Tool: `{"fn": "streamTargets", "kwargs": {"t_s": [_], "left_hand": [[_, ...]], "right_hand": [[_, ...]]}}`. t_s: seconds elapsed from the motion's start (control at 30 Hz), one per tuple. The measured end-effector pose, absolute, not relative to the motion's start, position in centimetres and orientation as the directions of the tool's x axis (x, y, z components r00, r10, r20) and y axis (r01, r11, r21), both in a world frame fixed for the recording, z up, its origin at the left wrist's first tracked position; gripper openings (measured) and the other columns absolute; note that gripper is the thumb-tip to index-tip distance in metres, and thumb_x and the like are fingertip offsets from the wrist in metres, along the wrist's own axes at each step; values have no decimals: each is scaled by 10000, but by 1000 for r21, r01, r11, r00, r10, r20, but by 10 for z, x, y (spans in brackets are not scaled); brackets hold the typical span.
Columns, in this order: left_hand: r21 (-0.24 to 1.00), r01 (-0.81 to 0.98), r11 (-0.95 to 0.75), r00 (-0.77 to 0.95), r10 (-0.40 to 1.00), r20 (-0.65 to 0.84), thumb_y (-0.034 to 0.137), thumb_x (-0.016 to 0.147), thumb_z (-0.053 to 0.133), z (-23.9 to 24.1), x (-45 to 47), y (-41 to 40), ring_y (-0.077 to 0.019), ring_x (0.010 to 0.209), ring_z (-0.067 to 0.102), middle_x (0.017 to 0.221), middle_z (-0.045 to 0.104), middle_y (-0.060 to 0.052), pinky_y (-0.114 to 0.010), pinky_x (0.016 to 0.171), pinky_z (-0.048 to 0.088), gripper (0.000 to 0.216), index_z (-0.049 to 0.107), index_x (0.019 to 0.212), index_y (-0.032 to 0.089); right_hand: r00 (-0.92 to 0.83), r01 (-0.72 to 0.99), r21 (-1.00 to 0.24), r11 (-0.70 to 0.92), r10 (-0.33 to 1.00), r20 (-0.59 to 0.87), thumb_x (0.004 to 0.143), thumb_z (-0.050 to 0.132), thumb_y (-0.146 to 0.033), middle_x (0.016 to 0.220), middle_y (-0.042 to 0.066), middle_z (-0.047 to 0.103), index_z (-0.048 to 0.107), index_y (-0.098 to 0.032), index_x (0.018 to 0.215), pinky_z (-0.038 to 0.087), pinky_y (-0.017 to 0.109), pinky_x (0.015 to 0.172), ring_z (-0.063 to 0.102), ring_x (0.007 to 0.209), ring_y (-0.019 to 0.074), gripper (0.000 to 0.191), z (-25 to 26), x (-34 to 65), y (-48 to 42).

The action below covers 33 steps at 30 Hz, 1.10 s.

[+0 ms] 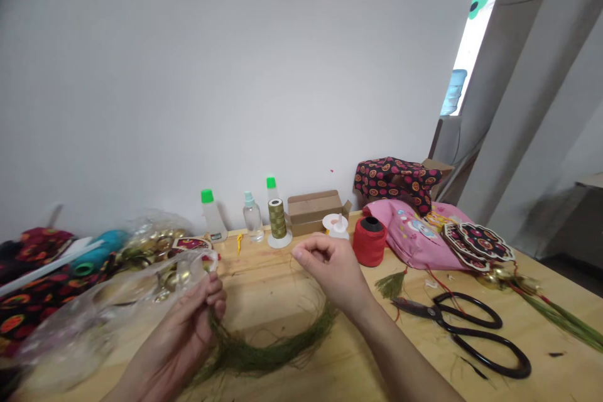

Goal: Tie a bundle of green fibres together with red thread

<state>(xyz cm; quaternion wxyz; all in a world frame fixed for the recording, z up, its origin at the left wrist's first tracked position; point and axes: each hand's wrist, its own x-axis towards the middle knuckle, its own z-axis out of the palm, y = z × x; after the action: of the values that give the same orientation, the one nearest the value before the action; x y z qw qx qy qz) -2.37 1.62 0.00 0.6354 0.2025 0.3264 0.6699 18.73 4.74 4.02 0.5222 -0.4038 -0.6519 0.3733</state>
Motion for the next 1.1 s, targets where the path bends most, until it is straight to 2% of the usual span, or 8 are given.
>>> {"fn": "streamTargets", "kwargs": {"t_s": [0.13,0.27,0.37,0.53,0.67,0.77,0.93,1.1], "left_hand": [[657,-734,-171,-364,916,-169,-10,791,386,4,-39,22,-30,505,553,640,603,-2,-92,518,504,252,608,751,104],[748,-629,-213,-445,887,-121,0,756,461,7,-33,20,-42,495,565,610,632,8,-105,513,503,208,628,717,118],[854,-513,-86,-347,931,-115,107,672,616,4,-16,15,-61,486,567,548,634,14,-131,516,488,35,641,659,126],[947,-309,87,-84,989,-118,231,620,666,-3,6,10,-108,566,580,548,642,6,-170,564,457,98,655,632,134],[938,-320,136,80,990,-116,257,662,623,-4,9,7,-149,634,580,572,641,-4,-254,687,455,117,664,650,148],[918,-362,161,117,985,-127,263,672,612,-4,11,6,-147,641,570,590,629,-9,-272,710,449,133,659,629,146],[917,-367,157,100,987,-129,279,637,642,-9,12,6,-86,488,501,499,559,23,-183,508,422,163,618,565,135],[971,-203,129,1,991,-132,382,606,637,-13,10,10,-33,301,365,348,436,77,-143,326,253,262,568,553,135]], "right_hand": [[-197,184,-850,494,865,460,715,549,-276,589,3,518,582,-153,607,360,236,522,445,562,116,167,46,192,43],[-417,256,-732,631,756,505,727,555,-224,584,4,535,598,-164,588,362,235,533,463,566,117,158,51,185,34],[-540,256,-651,715,664,517,733,558,-196,597,3,563,611,-161,619,375,226,583,499,593,111,131,46,175,29],[-567,294,-581,759,628,533,731,560,-170,625,7,580,607,-155,650,373,213,609,523,620,108,94,30,161,29],[-530,393,-509,766,641,555,727,562,-179,637,3,583,606,-176,656,352,237,619,519,636,121,84,21,157,32],[-510,470,-451,759,651,563,740,549,-211,638,8,585,615,-184,668,334,256,616,511,642,132,102,18,156,32],[-505,532,-382,756,645,574,731,551,-214,615,2,580,619,-188,662,319,260,599,502,621,131,100,14,154,32],[-497,486,-424,764,641,585,746,562,-244,618,-2,590,647,-210,698,342,242,589,515,617,123,104,8,155,36]]}}
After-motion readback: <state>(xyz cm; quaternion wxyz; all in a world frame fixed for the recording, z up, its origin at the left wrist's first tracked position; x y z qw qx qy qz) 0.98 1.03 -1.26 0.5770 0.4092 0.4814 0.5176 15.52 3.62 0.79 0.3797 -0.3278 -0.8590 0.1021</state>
